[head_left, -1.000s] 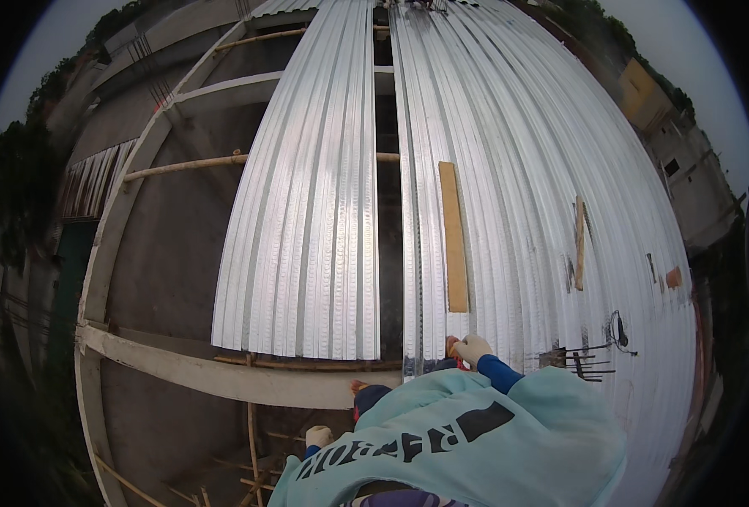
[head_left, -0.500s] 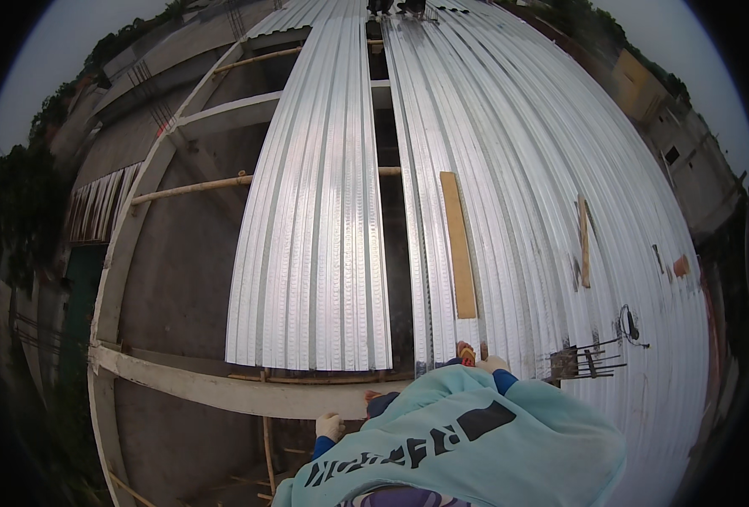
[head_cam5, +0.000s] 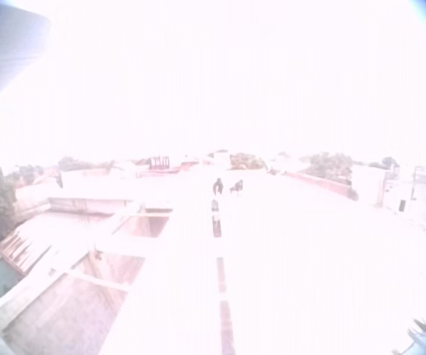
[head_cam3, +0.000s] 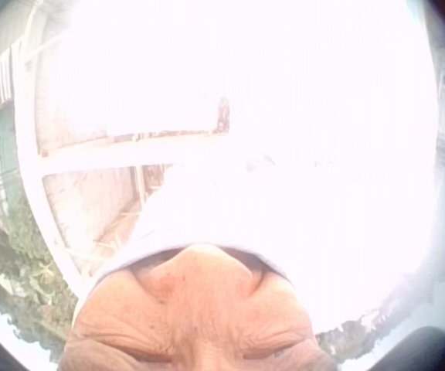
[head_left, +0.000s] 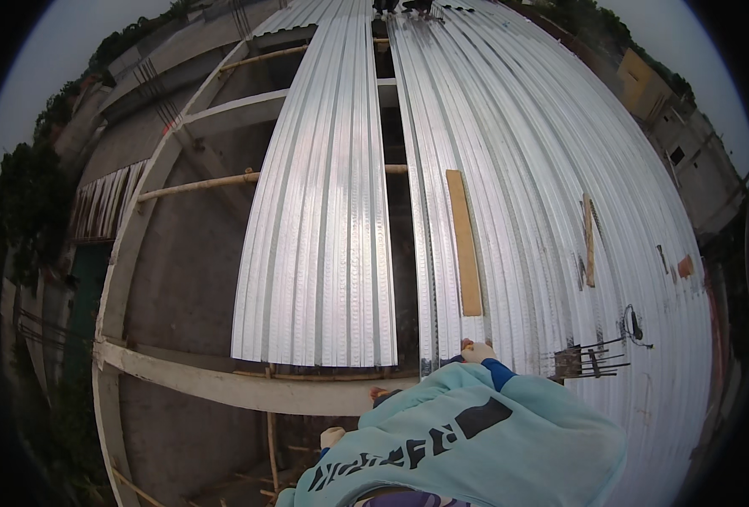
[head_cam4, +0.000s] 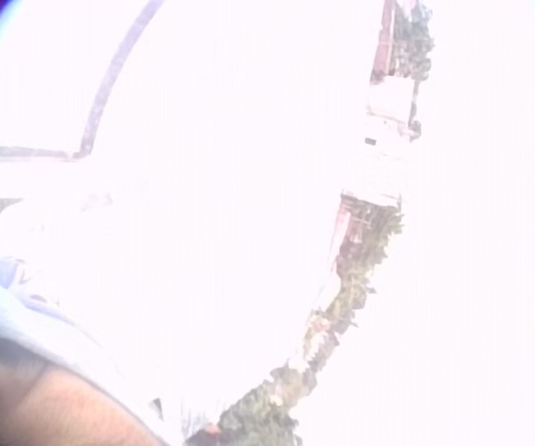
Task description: The person lifts and positions a corrugated metal sheet onto a roof structure, aligning it with existing sheets. They walk along the roof edge to adjust placement and ensure proper fit.
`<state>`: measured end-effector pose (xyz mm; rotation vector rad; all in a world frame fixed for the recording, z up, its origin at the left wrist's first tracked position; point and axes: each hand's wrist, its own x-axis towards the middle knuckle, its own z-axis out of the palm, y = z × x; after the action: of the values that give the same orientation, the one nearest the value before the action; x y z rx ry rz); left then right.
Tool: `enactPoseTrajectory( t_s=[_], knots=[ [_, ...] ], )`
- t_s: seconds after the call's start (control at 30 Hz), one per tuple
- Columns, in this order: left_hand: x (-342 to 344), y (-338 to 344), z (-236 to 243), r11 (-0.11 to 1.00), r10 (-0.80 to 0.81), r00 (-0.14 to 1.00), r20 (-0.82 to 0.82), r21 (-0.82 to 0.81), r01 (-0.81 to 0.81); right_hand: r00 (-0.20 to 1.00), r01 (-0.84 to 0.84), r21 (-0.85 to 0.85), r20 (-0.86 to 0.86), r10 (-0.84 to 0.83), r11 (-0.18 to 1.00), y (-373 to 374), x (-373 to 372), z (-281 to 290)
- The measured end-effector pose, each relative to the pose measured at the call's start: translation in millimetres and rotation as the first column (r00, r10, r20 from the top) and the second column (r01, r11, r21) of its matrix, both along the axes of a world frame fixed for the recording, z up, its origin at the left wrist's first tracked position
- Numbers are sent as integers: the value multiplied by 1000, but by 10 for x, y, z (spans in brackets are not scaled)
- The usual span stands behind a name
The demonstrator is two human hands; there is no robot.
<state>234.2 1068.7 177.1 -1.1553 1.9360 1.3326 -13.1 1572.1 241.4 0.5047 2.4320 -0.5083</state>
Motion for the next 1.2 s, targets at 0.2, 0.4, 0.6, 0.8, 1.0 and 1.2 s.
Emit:
enactPoseTrajectory(
  t_s=[0.2,0.4,0.6,0.8,1.0,1.2],
  knots=[
    [-3,83,-159,994,-27,999,-30,108,30,992,-52,10,116,50,999,6,-53,390],
    [10,-31,-421,925,-370,870,-327,-47,376,996,-14,-11,89,15,1000,-80,35,571],
    [-206,-9,-174,958,-256,954,-155,93,273,981,163,-14,113,-160,987,84,120,375],
    [-367,-176,116,930,-342,939,-25,136,342,905,413,-64,-89,-417,909,145,692,-107],
    [-665,-318,366,935,-333,943,11,129,329,806,592,-39,21,-592,805,4,1240,-144],
    [-1190,-70,794,965,-212,977,23,161,205,739,672,-23,84,-669,740,14,1607,-248]
  ],
)
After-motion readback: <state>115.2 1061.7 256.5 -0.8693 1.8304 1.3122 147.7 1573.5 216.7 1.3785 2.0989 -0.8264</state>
